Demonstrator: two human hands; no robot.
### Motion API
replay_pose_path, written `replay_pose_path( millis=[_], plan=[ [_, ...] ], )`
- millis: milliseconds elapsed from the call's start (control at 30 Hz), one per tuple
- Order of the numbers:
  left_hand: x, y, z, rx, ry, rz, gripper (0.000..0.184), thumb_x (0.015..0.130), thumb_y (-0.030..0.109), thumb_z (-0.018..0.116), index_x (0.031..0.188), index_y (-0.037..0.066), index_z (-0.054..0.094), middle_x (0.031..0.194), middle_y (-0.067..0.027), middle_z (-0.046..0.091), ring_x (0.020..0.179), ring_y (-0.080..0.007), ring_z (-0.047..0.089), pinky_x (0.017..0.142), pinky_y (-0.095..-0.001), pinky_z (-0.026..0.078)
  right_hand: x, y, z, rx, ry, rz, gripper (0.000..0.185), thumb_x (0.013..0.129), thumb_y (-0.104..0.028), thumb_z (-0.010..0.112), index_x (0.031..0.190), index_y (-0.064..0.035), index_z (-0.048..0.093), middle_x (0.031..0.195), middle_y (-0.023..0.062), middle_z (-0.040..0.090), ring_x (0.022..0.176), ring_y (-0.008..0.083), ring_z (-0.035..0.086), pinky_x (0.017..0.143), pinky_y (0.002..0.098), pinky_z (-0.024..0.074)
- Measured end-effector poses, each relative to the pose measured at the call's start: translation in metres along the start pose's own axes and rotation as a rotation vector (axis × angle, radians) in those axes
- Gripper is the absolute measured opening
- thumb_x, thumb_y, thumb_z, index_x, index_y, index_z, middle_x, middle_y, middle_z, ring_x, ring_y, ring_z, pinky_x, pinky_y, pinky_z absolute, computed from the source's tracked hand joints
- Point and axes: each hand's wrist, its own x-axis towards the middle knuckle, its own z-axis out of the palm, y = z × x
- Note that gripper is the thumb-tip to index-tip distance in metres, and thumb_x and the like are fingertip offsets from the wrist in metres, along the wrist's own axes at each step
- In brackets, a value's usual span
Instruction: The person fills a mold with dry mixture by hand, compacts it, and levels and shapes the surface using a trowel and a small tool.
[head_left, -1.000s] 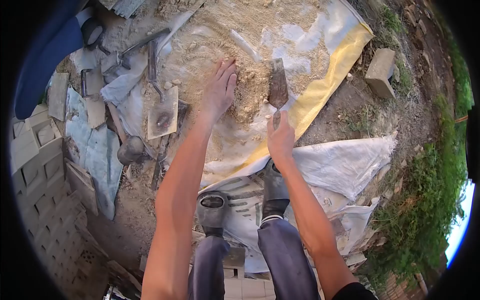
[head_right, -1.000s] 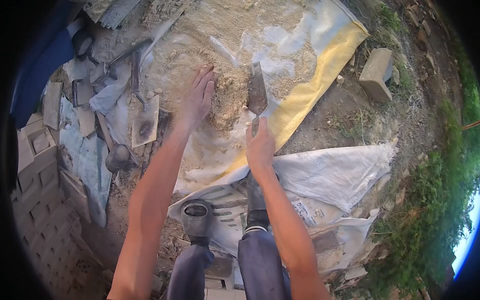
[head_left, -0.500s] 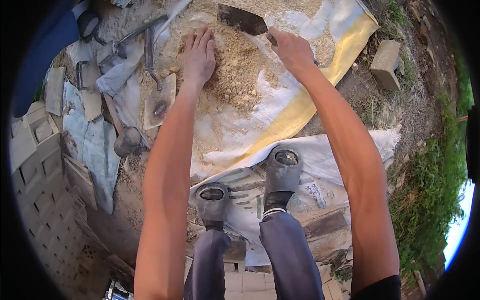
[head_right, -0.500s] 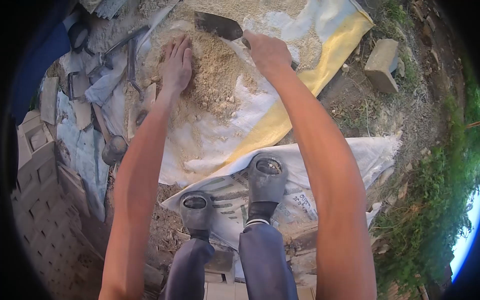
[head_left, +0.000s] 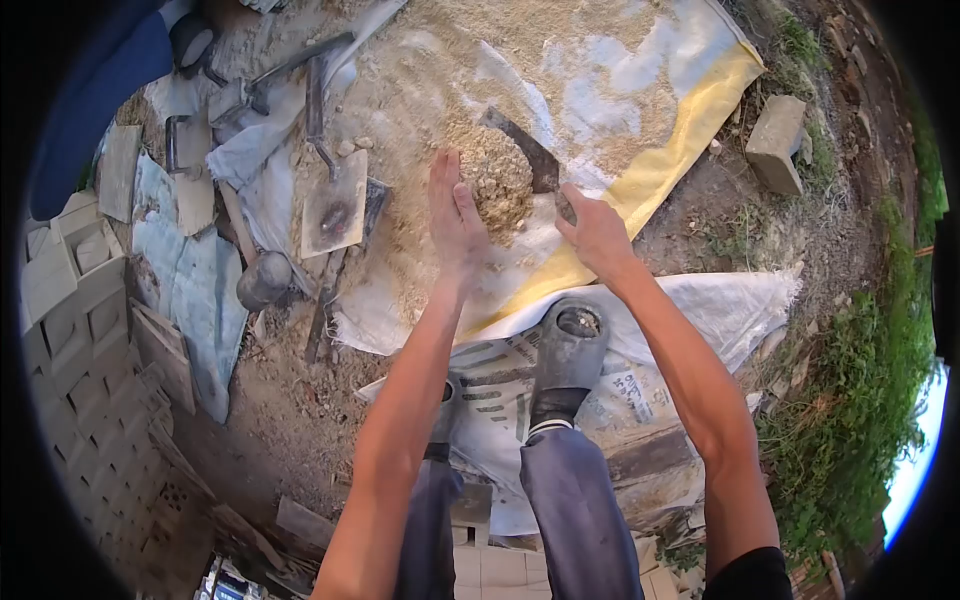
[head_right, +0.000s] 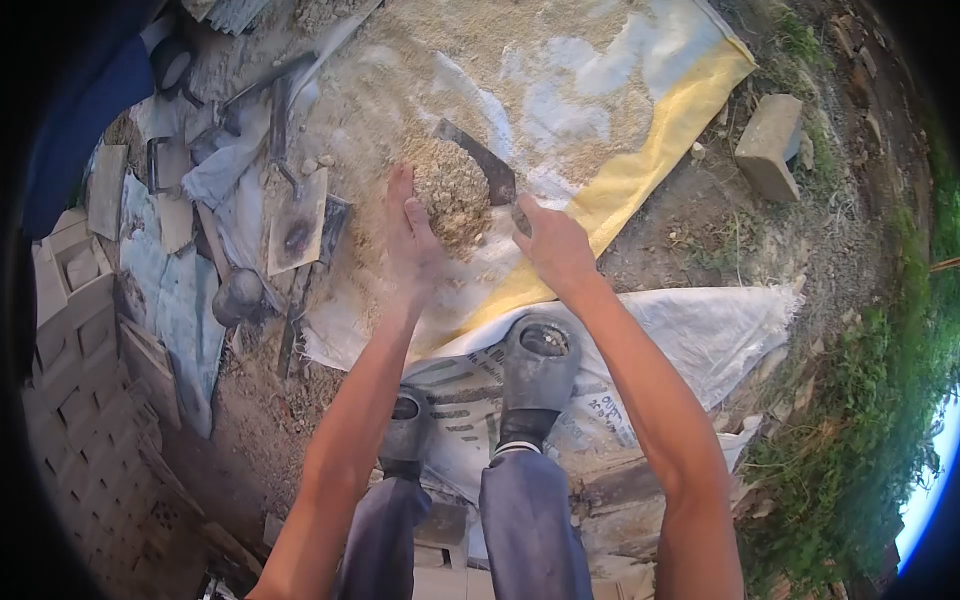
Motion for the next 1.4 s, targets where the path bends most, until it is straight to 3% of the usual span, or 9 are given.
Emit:
replay_pose_path(
  millis=[333,433,533,700,967,1233,1300,1367,1400],
  plan=[
    [-0.005,0.013,0.024,-0.247,0.378,-0.19,0.051,0.105,0.031,0.025,0.138,-0.003,0.042,0.143,-0.0179,0.042,0.134,-0.0295,0.039,0.111,-0.0364,0.028,-0.048,-0.055,0.065,0.255,0.0,0.131,0.05,0.086,-0.022,0.064,0.129,-0.0035,0.047,0.092,0.0239,0.066,0.089,0.0431,0.062,0.078,0.0495,0.0496],
    [-0.005,0.032,0.018,-0.492,0.402,-0.205,0.051,0.105,0.032,0.027,0.137,-0.005,0.042,0.144,-0.0184,0.042,0.138,-0.033,0.033,0.114,-0.0392,0.024,-0.068,-0.063,0.066,0.351,0.099,0.118,0.048,0.085,-0.019,0.065,0.127,-0.0031,0.047,0.092,0.0238,0.065,0.089,0.0435,0.062,0.078,0.0501,0.0493],
    [-0.012,0.068,0.003,-0.459,0.33,-0.096,0.052,0.105,0.032,0.025,0.137,-0.006,0.041,0.144,-0.0191,0.042,0.138,-0.0321,0.033,0.114,-0.0392,0.024,-0.1,-0.077,0.05,0.45,0.196,0.147,0.042,0.085,-0.017,0.065,0.121,-0.0023,0.048,0.092,0.0242,0.065,0.088,0.0445,0.062,0.076,0.0507,0.0488],
    [-0.054,0.164,-0.021,-0.546,0.134,0.037,0.054,0.105,0.033,0.024,0.138,-0.007,0.041,0.144,-0.0199,0.042,0.138,-0.0322,0.034,0.113,-0.0401,0.024,-0.199,-0.089,0.01,0.65,0.397,0.225,0.029,0.084,-0.012,0.065,0.105,-0.0014,0.048,0.09,0.0243,0.063,0.085,0.045,0.061,0.071,0.0509,0.0479],
    [-0.223,0.292,-0.02,-0.454,-0.326,0.292,0.054,0.105,0.032,0.022,0.136,-0.005,0.045,0.142,-0.0199,0.045,0.137,-0.0356,0.035,0.113,-0.0436,0.025,-0.4,-0.077,0.019,0.89,0.759,0.625,0.027,0.083,-0.009,0.068,0.102,-0.0009,0.05,0.086,0.022,0.063,0.084,0.0427,0.061,0.068,0.0458,0.0476],
    [-0.448,0.301,0.02,-0.304,-0.917,0.347,0.048,0.104,0.026,0.026,0.136,-0.005,0.046,0.142,-0.019,0.046,0.138,-0.0354,0.033,0.113,-0.0417,0.026,-0.567,-0.015,0.107,1.179,0.818,1.07,0.029,0.086,-0.02,0.066,0.101,0.0001,0.051,0.081,0.0263,0.061,0.082,0.046,0.06,0.068,0.047,0.0457],
    [-0.489,0.296,0.037,-0.266,-1.0,0.215,0.054,0.105,0.033,0.024,0.136,-0.005,0.047,0.143,-0.0195,0.044,0.139,-0.0322,0.032,0.114,-0.0394,0.024,-0.591,0.006,0.134,1.199,0.844,1.092,0.029,0.087,-0.022,0.065,0.098,0.0011,0.051,0.08,0.0279,0.059,0.081,0.0489,0.057,0.067,0.0478,0.0443],
    [-0.514,0.297,0.044,-0.216,-1.093,0.269,0.057,0.105,0.037,0.024,0.139,-0.004,0.042,0.145,-0.0197,0.041,0.14,-0.031,0.031,0.115,-0.0385,0.022,-0.608,0.022,0.166,1.327,0.889,1.06,0.026,0.088,-0.022,0.064,0.093,0.0,0.052,0.072,0.0199,0.06,0.063,0.0402,0.06,0.057,0.0427,0.0452],
    [-0.525,0.295,0.051,-0.27,-1.122,0.2,0.057,0.105,0.038,0.023,0.14,-0.004,0.04,0.146,-0.0191,0.039,0.14,-0.0303,0.03,0.115,-0.0384,0.021,-0.619,0.03,0.169,1.347,0.899,1.075,0.026,0.088,-0.022,0.064,0.093,0.0,0.052,0.072,0.0199,0.06,0.063,0.0402,0.06,0.057,0.0427,0.0452]
  ],
)
